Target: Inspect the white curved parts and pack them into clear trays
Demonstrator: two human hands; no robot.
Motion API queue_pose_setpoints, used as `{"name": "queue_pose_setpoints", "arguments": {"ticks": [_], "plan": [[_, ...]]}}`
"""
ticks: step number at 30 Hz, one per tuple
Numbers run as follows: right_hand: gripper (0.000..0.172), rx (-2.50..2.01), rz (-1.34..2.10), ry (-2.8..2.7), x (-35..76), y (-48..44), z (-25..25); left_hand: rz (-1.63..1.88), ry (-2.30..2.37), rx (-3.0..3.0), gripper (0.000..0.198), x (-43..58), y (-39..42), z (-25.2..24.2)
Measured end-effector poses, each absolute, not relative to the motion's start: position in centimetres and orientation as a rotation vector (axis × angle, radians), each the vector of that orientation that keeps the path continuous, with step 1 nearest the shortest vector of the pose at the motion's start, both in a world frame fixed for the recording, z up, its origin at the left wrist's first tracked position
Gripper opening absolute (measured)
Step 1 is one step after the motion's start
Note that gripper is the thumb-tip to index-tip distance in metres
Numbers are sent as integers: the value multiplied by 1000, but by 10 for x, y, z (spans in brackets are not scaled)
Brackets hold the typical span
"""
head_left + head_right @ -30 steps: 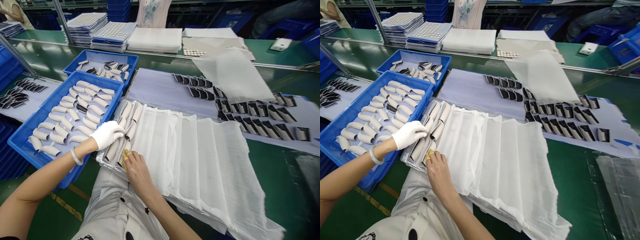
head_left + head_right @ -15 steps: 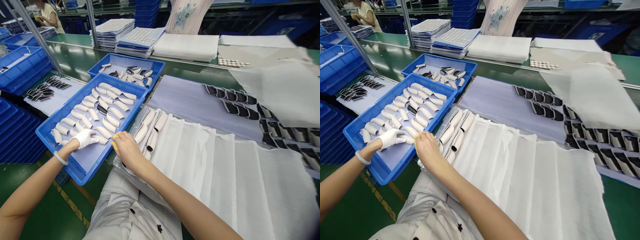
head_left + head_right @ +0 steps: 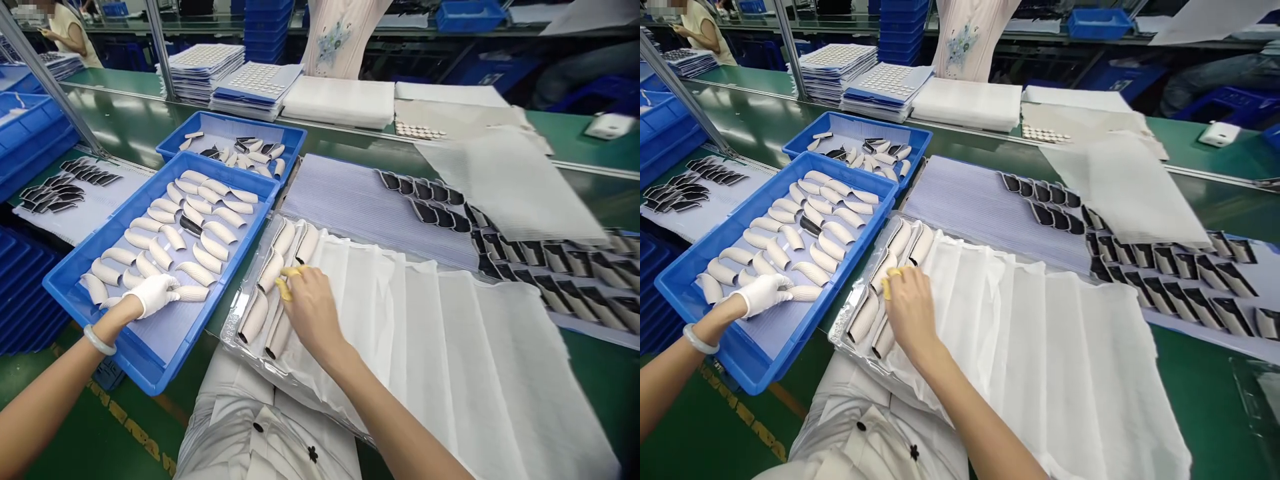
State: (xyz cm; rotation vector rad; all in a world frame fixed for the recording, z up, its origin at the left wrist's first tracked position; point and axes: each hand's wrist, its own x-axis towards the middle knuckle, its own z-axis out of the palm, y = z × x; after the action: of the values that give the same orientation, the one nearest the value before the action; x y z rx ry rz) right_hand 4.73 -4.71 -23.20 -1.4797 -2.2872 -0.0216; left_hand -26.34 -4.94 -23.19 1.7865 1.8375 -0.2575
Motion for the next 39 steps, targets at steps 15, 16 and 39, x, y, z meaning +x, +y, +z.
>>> {"name": "queue_pose_setpoints", "arguments": {"ticks": [15, 16, 39], "plan": [[17, -1607, -202, -2413, 82, -56, -267, -456, 1789, 1882, 40, -258, -47, -232], [18, -1599, -195, -2415, 82, -58, -265, -468, 1794, 1889, 41, -258, -48, -232], [24, -1274, 284, -2692, -43, -2, -215, -231, 1940, 1847, 36, -245, -39, -226]]}}
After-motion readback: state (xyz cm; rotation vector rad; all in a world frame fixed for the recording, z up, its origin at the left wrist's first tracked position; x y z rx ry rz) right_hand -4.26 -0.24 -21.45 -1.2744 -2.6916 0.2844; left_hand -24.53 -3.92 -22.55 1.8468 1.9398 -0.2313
